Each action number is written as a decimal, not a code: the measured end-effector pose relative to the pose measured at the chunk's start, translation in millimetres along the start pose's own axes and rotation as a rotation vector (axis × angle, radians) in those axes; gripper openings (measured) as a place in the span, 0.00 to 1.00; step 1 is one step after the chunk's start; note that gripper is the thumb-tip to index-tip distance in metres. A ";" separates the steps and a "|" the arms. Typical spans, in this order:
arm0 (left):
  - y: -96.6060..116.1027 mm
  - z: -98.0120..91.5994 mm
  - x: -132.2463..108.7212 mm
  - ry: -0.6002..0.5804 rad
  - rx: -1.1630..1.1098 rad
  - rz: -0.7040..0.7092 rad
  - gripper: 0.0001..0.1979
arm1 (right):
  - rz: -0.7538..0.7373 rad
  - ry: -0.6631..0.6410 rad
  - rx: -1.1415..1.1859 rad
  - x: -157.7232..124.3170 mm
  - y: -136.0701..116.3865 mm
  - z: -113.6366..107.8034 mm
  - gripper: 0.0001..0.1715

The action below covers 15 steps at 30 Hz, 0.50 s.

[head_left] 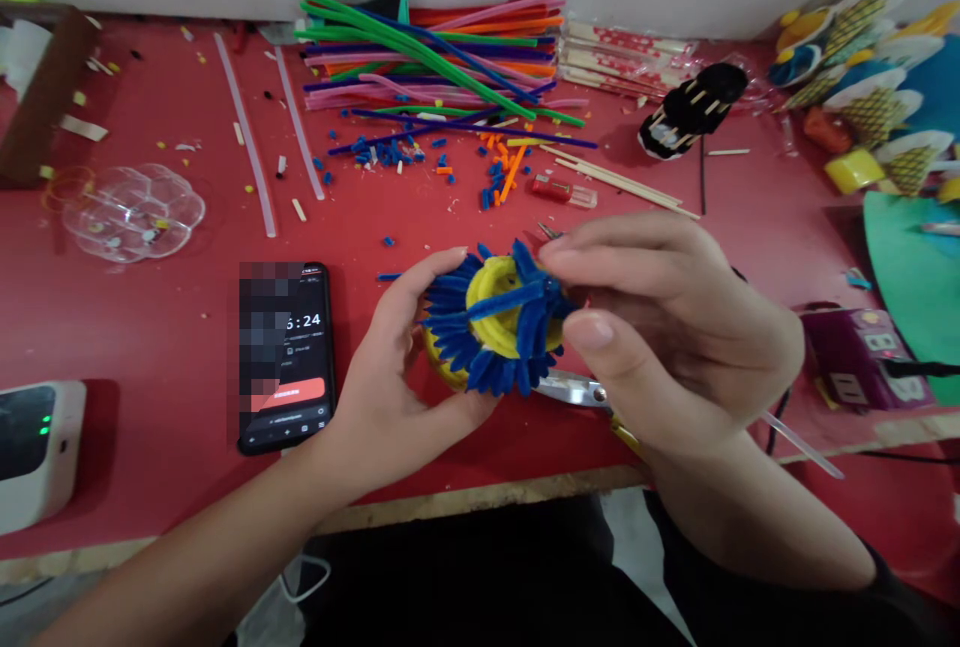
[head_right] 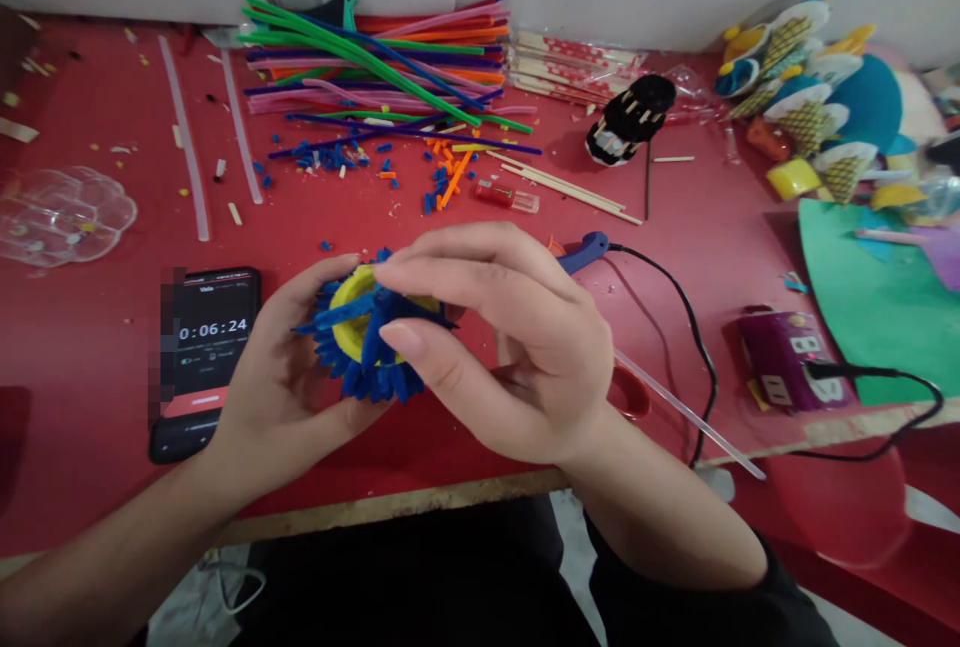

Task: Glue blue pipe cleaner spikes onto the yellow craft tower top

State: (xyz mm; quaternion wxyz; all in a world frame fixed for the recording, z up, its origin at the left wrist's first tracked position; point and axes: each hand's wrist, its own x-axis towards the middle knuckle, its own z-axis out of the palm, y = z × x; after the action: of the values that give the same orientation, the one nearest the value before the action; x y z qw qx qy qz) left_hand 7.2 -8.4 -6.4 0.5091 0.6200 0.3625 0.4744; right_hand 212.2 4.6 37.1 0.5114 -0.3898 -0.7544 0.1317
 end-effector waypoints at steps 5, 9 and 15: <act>-1.3 0.1 1.6 0.054 -0.107 0.008 0.38 | -0.165 -0.002 -0.094 -1.0 3.1 0.0 0.15; -2.1 0.3 1.2 0.059 -0.120 0.008 0.38 | -0.213 -0.041 -0.196 0.2 0.8 2.4 0.08; -2.1 0.2 -0.9 0.073 -0.125 -0.006 0.39 | -0.213 -0.021 -0.225 2.2 -1.7 2.3 0.03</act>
State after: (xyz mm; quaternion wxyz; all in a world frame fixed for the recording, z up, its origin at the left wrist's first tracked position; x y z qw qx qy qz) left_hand 7.2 -8.9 -8.7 0.5345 0.5682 0.3524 0.5170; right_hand 209.1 5.5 38.6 0.4677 -0.3610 -0.8068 -0.0049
